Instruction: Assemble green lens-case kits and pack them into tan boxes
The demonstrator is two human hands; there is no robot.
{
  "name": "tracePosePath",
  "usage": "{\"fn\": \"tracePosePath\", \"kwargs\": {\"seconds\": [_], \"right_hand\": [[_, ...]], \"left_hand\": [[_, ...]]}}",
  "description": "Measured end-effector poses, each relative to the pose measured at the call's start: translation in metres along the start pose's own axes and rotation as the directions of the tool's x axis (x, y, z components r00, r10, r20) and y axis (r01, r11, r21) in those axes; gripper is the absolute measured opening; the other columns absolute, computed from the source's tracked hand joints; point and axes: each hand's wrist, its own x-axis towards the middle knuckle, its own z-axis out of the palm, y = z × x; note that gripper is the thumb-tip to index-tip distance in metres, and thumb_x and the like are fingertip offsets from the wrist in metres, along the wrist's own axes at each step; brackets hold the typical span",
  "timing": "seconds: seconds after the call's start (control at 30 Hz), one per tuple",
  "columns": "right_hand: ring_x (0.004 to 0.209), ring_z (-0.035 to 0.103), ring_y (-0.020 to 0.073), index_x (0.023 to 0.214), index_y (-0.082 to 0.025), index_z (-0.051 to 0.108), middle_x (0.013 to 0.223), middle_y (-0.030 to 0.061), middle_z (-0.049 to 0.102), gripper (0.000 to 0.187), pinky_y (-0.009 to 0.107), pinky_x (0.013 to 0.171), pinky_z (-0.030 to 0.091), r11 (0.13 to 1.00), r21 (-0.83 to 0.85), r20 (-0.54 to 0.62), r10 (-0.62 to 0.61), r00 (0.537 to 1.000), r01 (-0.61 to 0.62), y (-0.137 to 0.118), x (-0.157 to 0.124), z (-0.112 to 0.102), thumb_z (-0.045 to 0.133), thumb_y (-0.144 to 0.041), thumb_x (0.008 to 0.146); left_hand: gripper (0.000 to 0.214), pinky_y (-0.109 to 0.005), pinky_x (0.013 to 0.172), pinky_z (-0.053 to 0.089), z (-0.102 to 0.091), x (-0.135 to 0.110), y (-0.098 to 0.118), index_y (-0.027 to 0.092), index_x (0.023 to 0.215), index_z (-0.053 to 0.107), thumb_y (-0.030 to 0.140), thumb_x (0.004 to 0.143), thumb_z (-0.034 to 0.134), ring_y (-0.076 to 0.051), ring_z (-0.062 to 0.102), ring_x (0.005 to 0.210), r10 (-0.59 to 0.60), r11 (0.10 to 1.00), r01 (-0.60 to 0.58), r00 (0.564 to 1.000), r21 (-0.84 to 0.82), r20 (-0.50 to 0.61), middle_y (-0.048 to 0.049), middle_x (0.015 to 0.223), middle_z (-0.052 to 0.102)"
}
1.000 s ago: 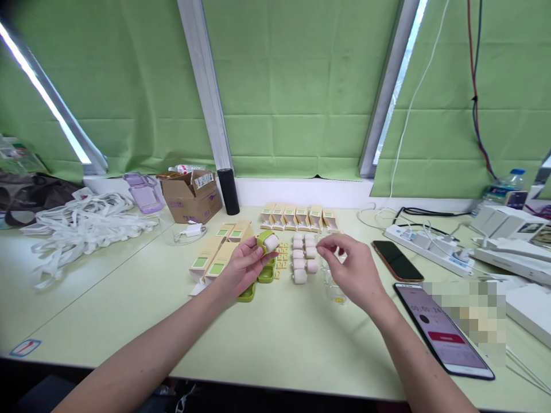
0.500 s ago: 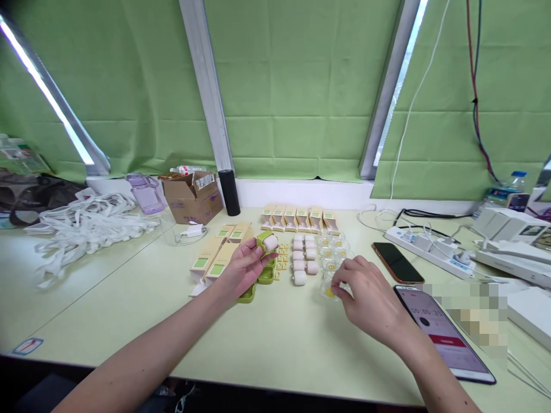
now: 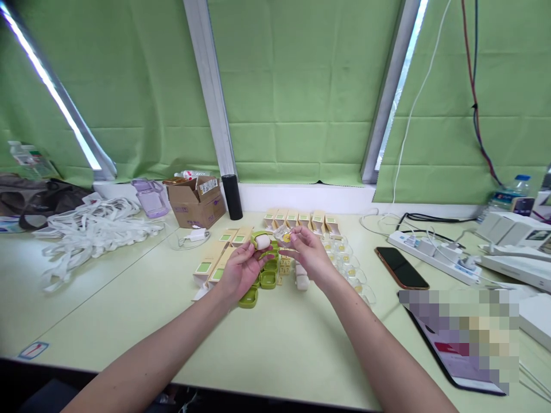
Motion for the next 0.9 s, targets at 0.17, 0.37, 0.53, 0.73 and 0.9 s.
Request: {"fn": "tracePosePath", "kwargs": {"seconds": [0.17,0.37,0.53,0.73,0.9], "right_hand": [[0.092,0.083,0.0263,0.097,-0.026,0.063,0.087,-0.0054,0.072,0.053,0.050,0.093,0.067,0.978,0.205,-0.082,0.046,0.996,-0.028,0.015,-0.007,-0.003,0.101,-0.048,0.068],[0.094,0.084,0.0268,0.100,-0.027,0.060,0.088,-0.0040,0.075,0.053,0.046,0.091,0.068,0.962,0.270,-0.111,0.064,0.992,-0.032,0.021,-0.012,0.001,0.099,-0.051,0.072],[0.101,0.084,0.0293,0.095,-0.027,0.061,0.088,-0.0034,0.076,0.050,0.044,0.093,0.068,0.951,0.307,-0.079,0.074,0.994,-0.046,0.022,-0.015,0.006,0.098,-0.052,0.073],[0.098,0.083,0.0265,0.098,-0.028,0.064,0.090,-0.0034,0.075,0.049,0.042,0.090,0.067,0.959,0.282,-0.128,0.040,0.991,-0.002,0.025,-0.014,0.001,0.096,-0.057,0.074],[0.090,0.081,0.0256,0.102,-0.030,0.064,0.090,-0.0003,0.075,0.058,0.038,0.073,0.065,0.977,0.206,-0.187,-0.026,0.982,0.064,0.029,-0.011,0.000,0.088,-0.074,0.073]], "left_hand": [[0.024,-0.045,0.098,0.061,0.001,-0.001,0.000,0.012,0.106,0.076,0.025,0.086,0.084,-0.028,0.076,0.105,-0.001,1.000,0.000,1.000,-0.008,-0.025,-0.0151,0.113,0.080],[0.024,-0.042,0.095,0.062,0.004,-0.002,0.002,0.012,0.105,0.077,0.026,0.087,0.083,-0.026,0.076,0.102,-0.001,1.000,0.002,1.000,0.002,-0.009,-0.0147,0.111,0.080],[0.022,-0.039,0.091,0.061,0.005,-0.003,0.003,0.012,0.103,0.077,0.026,0.087,0.082,-0.025,0.076,0.098,0.009,1.000,-0.009,1.000,-0.009,-0.003,-0.0136,0.109,0.080],[0.023,-0.039,0.090,0.060,0.005,-0.004,0.003,0.012,0.105,0.077,0.027,0.088,0.082,-0.024,0.075,0.094,0.005,1.000,-0.005,1.000,-0.012,0.000,-0.0130,0.106,0.079],[0.023,-0.040,0.090,0.060,0.006,-0.003,0.003,0.012,0.102,0.077,0.027,0.086,0.084,-0.024,0.074,0.093,0.007,1.000,-0.007,1.000,-0.012,-0.014,-0.0124,0.105,0.080]]}}
